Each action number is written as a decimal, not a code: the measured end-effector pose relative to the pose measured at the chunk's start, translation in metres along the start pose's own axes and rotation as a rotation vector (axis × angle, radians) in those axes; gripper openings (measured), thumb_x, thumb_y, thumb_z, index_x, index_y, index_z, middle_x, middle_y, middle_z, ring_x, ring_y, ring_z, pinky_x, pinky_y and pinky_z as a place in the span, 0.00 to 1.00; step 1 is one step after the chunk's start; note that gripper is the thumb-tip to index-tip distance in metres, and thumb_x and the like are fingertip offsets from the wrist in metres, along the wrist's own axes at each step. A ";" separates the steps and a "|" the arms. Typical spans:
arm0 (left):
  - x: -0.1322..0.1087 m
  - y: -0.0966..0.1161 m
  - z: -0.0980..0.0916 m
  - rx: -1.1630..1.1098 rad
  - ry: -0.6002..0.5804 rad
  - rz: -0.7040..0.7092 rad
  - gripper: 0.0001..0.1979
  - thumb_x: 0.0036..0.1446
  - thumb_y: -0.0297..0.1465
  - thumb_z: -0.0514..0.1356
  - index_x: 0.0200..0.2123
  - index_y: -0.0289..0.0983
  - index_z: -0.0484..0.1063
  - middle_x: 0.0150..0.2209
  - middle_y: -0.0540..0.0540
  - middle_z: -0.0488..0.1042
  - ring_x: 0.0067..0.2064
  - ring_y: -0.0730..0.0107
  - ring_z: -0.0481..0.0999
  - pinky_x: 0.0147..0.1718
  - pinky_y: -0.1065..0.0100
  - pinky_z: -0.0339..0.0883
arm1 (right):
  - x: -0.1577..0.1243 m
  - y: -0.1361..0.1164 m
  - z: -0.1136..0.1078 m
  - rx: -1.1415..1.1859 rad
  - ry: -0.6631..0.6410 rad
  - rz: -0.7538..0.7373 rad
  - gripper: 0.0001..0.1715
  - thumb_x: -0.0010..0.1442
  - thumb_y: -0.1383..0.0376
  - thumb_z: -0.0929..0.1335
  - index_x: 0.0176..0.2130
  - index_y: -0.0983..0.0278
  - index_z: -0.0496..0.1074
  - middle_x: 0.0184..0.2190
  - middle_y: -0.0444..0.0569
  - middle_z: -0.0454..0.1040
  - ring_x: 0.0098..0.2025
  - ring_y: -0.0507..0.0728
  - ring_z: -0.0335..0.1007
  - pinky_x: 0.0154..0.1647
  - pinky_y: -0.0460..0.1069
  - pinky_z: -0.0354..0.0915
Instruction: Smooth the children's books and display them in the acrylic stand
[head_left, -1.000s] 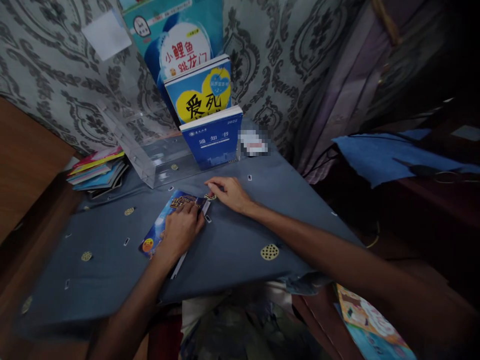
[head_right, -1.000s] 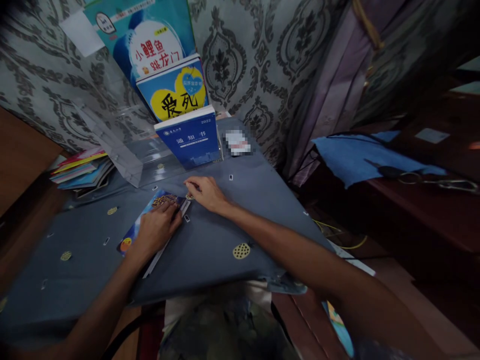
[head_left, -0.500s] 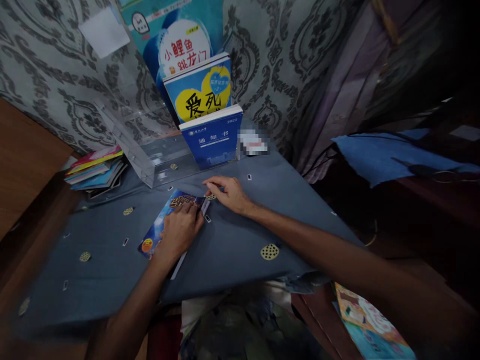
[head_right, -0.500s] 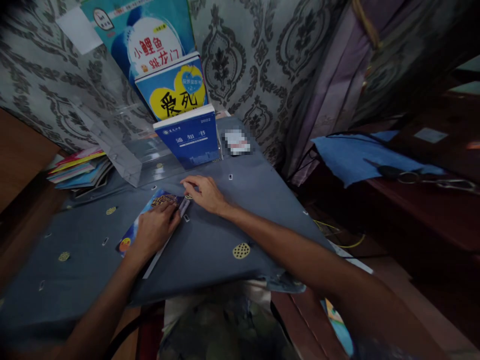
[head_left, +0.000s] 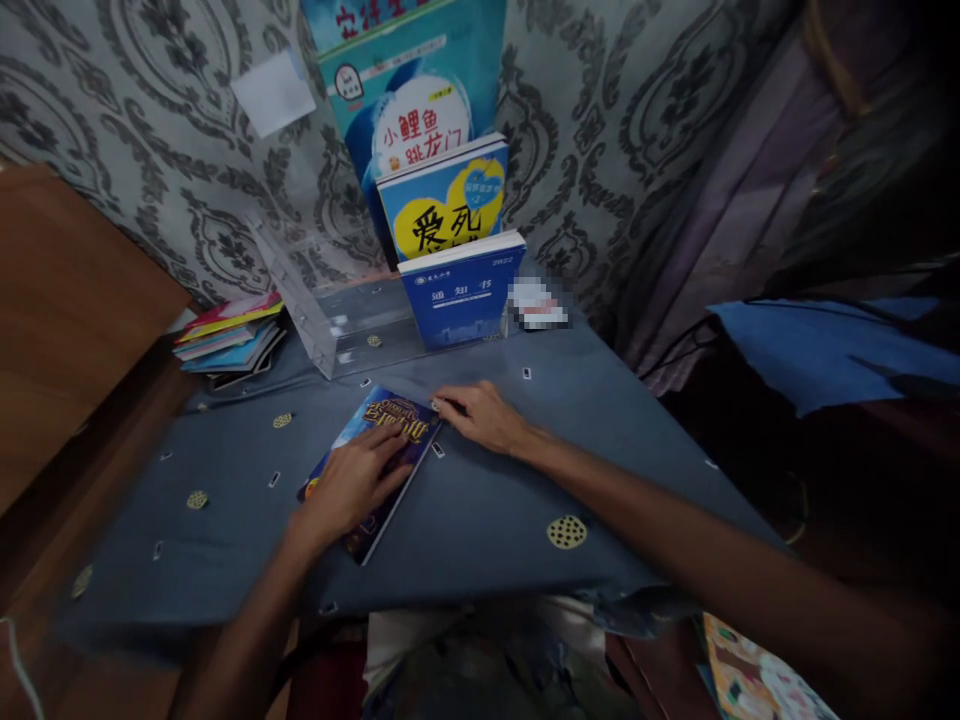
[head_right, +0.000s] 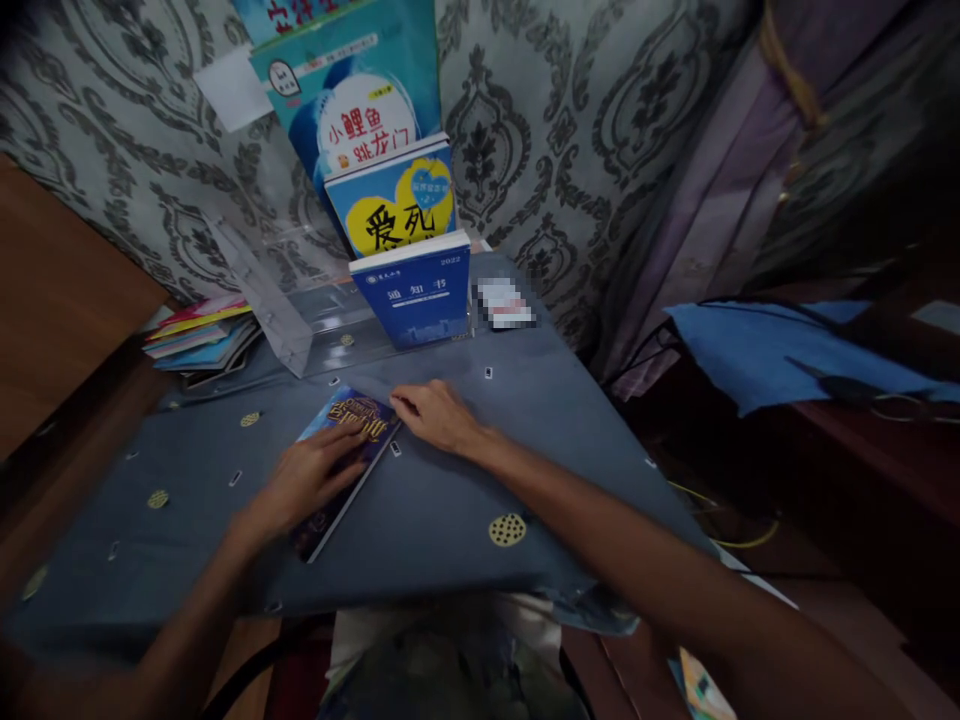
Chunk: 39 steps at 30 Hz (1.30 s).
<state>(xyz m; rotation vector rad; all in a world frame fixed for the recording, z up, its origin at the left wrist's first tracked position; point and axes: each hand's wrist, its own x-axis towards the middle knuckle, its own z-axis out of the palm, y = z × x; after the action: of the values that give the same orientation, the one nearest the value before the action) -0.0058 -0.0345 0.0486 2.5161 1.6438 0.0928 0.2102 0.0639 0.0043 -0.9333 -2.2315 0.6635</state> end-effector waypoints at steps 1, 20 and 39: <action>-0.015 -0.010 -0.005 -0.040 -0.043 0.042 0.20 0.66 0.33 0.54 0.60 0.43 0.70 0.65 0.45 0.68 0.65 0.60 0.68 0.62 0.57 0.64 | 0.000 -0.001 0.000 -0.002 -0.001 0.003 0.16 0.67 0.65 0.62 0.39 0.65 0.79 0.29 0.48 0.80 0.29 0.53 0.73 0.34 0.47 0.59; -0.058 -0.019 0.035 0.117 0.240 0.056 0.22 0.68 0.42 0.54 0.61 0.42 0.69 0.63 0.42 0.70 0.64 0.54 0.69 0.59 0.52 0.69 | 0.009 0.029 0.013 -0.072 -0.001 -0.141 0.23 0.69 0.61 0.60 0.57 0.64 0.73 0.54 0.55 0.77 0.56 0.63 0.70 0.58 0.62 0.64; -0.045 -0.012 0.042 0.056 0.338 0.147 0.16 0.70 0.34 0.53 0.56 0.41 0.73 0.55 0.43 0.78 0.62 0.56 0.72 0.58 0.49 0.69 | -0.008 -0.020 0.011 0.229 -0.185 -0.268 0.19 0.69 0.61 0.62 0.34 0.66 0.78 0.29 0.48 0.77 0.31 0.52 0.69 0.36 0.47 0.62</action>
<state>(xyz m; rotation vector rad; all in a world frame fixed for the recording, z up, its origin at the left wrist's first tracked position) -0.0293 -0.0745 0.0062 2.7830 1.5823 0.5206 0.1982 0.0435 0.0071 -0.4655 -2.3239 0.8849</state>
